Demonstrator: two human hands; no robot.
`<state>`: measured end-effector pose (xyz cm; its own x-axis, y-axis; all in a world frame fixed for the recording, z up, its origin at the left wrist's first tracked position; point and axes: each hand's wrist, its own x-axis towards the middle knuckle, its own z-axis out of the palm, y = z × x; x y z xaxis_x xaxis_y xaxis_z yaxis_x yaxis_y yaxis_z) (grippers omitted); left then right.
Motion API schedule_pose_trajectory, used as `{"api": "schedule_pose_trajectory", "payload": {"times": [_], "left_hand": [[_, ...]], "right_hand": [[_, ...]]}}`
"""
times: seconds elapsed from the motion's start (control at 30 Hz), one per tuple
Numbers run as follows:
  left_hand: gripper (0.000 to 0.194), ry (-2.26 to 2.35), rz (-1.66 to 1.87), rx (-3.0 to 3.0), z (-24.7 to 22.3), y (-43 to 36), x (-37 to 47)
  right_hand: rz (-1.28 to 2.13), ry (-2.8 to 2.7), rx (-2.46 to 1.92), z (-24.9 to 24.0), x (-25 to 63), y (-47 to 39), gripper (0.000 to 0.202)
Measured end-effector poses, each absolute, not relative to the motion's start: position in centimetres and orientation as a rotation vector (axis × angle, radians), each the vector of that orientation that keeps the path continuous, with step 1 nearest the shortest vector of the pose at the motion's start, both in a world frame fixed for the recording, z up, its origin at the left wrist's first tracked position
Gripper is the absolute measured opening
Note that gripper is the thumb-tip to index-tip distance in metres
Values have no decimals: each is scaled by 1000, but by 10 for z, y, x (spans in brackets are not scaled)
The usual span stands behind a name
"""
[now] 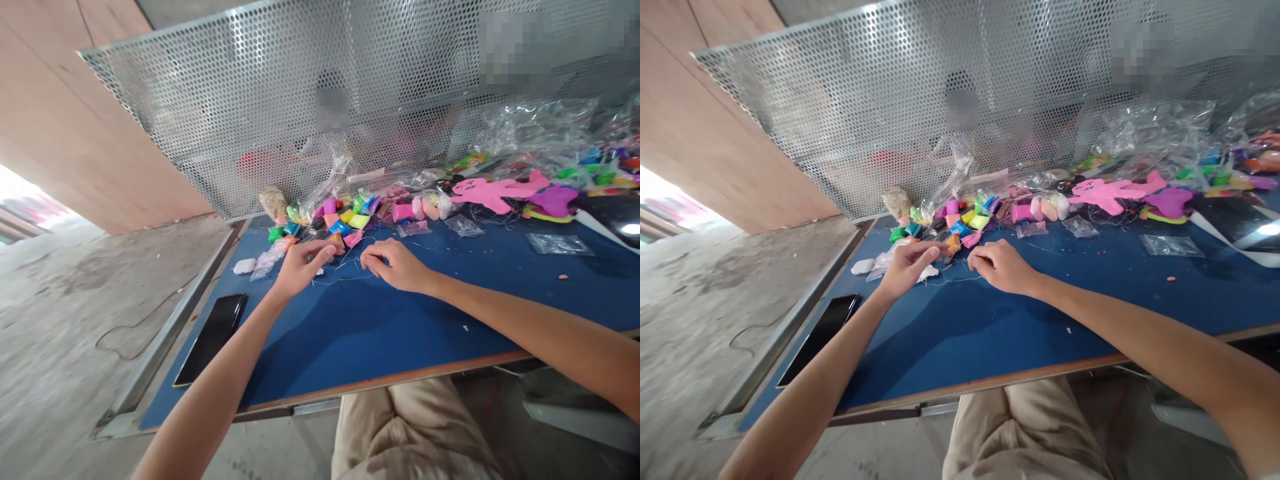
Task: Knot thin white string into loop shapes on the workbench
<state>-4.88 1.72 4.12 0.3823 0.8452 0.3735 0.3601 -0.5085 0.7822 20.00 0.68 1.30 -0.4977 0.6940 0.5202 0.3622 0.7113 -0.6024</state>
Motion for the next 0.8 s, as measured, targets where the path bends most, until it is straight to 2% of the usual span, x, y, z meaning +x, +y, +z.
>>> {"api": "schedule_pose_trajectory", "payload": {"times": [0.27, 0.57, 0.8], "left_hand": [[23, 1034, 870, 2286, 41, -1, -31], [22, 1074, 841, 2160, 40, -2, -28], [17, 1153, 847, 2330, 40, -3, -26]], "right_hand": [[335, -2223, -812, 9, 195, 2, 26], [112, -2249, -822, 8, 197, 3, 23], [-37, -2270, -807, 7, 198, 6, 25]]}}
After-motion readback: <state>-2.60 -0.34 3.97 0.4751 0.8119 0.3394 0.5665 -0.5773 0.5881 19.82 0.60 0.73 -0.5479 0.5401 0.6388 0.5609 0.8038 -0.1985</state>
